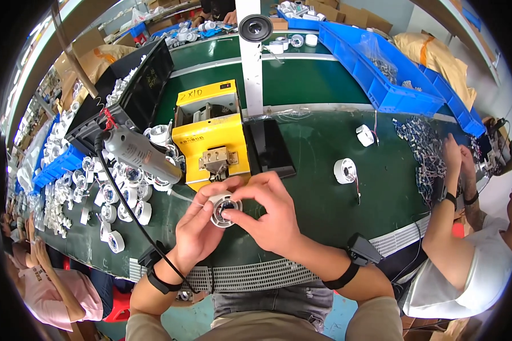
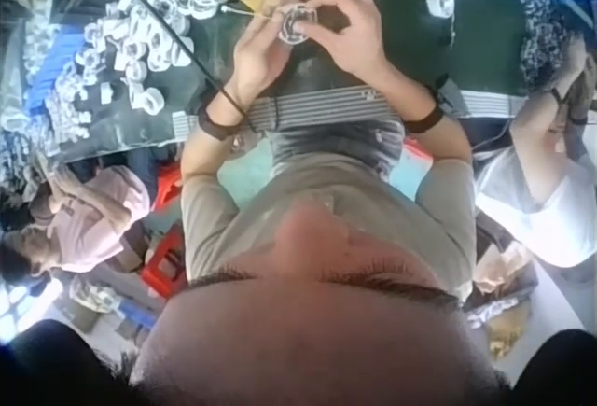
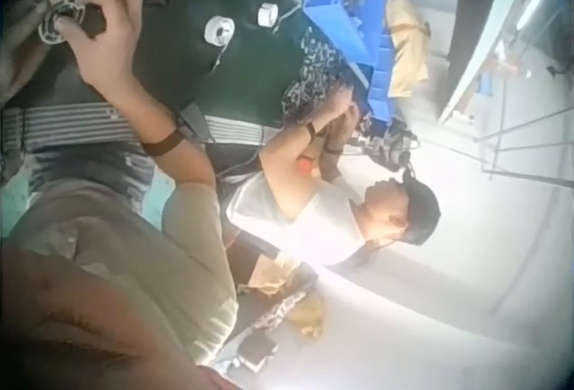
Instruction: The person picks up a camera housing, inserts a circuit board by hand, and uses a power screwdriver to secure it. They then place the assembled unit on the table and repeat the process with another housing.
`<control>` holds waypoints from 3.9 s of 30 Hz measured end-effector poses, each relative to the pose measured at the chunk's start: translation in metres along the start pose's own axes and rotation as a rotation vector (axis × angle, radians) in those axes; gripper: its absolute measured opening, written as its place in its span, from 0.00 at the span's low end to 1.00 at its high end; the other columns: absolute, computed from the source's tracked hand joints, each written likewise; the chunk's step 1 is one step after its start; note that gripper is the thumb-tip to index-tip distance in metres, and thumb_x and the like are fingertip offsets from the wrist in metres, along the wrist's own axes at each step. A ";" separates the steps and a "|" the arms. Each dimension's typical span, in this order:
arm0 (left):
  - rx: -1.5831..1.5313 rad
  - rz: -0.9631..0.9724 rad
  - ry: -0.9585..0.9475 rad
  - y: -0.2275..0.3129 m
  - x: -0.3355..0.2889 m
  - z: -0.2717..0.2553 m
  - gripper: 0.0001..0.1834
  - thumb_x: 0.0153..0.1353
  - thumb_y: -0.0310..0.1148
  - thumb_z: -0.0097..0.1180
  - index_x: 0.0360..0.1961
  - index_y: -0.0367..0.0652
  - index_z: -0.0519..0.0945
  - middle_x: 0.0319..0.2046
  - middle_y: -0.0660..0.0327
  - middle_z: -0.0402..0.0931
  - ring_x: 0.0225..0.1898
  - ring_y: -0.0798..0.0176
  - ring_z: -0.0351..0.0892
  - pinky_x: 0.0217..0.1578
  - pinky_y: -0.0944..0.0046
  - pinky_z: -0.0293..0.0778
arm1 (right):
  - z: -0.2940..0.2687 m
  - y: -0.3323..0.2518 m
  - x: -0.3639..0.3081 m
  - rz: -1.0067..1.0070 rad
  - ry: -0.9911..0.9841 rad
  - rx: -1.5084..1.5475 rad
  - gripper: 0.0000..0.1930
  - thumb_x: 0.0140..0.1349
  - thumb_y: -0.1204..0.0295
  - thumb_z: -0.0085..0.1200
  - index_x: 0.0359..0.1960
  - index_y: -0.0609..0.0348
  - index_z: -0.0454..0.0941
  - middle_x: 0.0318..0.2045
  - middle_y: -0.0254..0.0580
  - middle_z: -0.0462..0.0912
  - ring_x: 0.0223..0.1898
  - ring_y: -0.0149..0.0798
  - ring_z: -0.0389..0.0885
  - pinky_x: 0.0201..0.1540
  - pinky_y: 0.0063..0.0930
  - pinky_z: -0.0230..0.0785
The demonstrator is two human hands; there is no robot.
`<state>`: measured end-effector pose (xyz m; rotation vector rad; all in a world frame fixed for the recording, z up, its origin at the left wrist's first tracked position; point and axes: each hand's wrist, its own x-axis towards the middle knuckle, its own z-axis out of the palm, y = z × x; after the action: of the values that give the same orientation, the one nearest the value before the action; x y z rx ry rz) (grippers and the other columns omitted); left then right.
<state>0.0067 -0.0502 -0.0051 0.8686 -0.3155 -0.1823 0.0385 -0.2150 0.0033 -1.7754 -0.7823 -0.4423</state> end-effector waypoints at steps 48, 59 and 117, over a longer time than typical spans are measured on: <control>0.413 -0.487 0.341 -0.002 0.009 -0.029 0.14 0.64 0.23 0.47 0.50 0.33 0.67 0.41 0.56 0.74 0.37 0.61 0.80 0.37 0.62 0.84 | 0.058 -0.010 0.100 0.076 0.336 0.524 0.20 0.67 0.66 0.42 0.55 0.68 0.58 0.17 0.37 0.70 0.15 0.28 0.68 0.21 0.19 0.62; 0.423 -0.507 0.303 0.001 0.011 -0.030 0.16 0.65 0.24 0.44 0.54 0.33 0.69 0.41 0.55 0.74 0.36 0.60 0.81 0.37 0.63 0.84 | 0.063 -0.003 0.098 0.056 0.316 0.473 0.18 0.67 0.66 0.42 0.52 0.67 0.59 0.17 0.37 0.69 0.15 0.28 0.68 0.21 0.21 0.63; 0.357 -0.520 0.285 0.013 0.014 -0.026 0.16 0.67 0.26 0.45 0.53 0.30 0.68 0.46 0.55 0.71 0.42 0.61 0.78 0.40 0.63 0.83 | 0.058 -0.004 0.033 0.140 0.041 0.638 0.25 0.64 0.58 0.50 0.53 0.63 0.57 0.21 0.39 0.70 0.17 0.30 0.69 0.21 0.23 0.66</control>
<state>0.0287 -0.0272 -0.0082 1.3052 0.1580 -0.4889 0.0548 -0.1503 0.0071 -1.2080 -0.6685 -0.1108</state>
